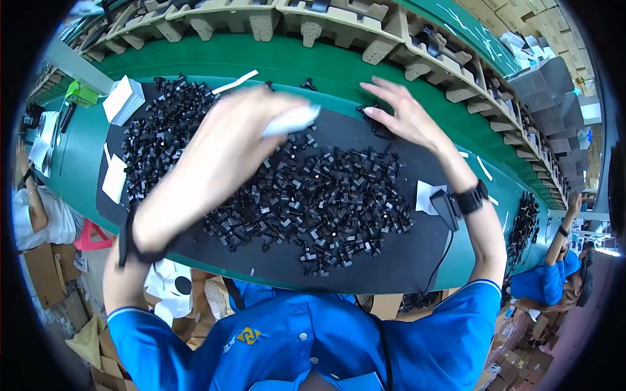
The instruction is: The person places a stand into a tray, then repeatedly folds a white paper by hand, inserts a black clip into it, and places the assembly into the tray.
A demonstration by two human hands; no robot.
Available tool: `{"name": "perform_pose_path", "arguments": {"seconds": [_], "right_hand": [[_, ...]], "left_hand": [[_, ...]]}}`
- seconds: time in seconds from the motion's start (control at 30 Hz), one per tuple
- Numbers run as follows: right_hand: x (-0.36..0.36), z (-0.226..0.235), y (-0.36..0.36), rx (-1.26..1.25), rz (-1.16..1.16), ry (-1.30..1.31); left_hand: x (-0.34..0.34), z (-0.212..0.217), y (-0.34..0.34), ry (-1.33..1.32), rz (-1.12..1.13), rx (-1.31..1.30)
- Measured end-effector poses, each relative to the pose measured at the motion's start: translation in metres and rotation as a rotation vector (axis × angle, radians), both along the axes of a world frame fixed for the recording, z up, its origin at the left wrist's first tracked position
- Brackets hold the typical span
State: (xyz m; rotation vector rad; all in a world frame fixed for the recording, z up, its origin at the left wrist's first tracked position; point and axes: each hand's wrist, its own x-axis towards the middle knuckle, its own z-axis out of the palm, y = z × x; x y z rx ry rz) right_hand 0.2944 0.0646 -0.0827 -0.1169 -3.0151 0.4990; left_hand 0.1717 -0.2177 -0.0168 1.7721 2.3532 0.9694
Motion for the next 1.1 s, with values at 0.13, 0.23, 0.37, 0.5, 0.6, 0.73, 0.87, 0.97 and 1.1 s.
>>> {"name": "perform_pose_path", "arguments": {"seconds": [0.13,0.23,0.37,0.5,0.6,0.73,0.87,0.97,1.1], "right_hand": [[0.003,-0.032,-0.016,-0.071,0.056,-0.039],[0.022,-0.023,-0.029,-0.093,0.056,-0.042],[0.052,-0.005,-0.059,-0.055,0.022,0.013],[0.055,0.027,-0.067,-0.067,0.061,-0.116],[0.027,0.028,-0.052,-0.012,0.035,0.031],[-0.022,-0.022,-0.029,0.164,0.216,0.147],[-0.025,-0.024,-0.034,0.235,0.233,-0.019],[-0.014,-0.053,-0.016,0.154,0.067,0.050],[-0.006,-0.053,-0.019,0.161,-0.027,0.080]], "left_hand": [[-0.071,-0.039,0.078,0.126,0.069,-0.109],[-0.082,-0.064,0.107,0.045,0.087,-0.259],[-0.094,-0.090,0.124,0.005,0.081,-0.392],[-0.106,-0.099,0.124,0.038,0.089,-0.422],[-0.111,-0.095,0.130,0.077,0.073,-0.443],[-0.113,-0.091,0.129,-0.058,0.248,-0.568],[-0.122,-0.092,0.112,-0.180,0.284,-0.418],[-0.107,-0.076,0.112,-0.277,0.247,-0.359],[-0.069,-0.051,0.092,-0.322,0.093,-0.245]]}}
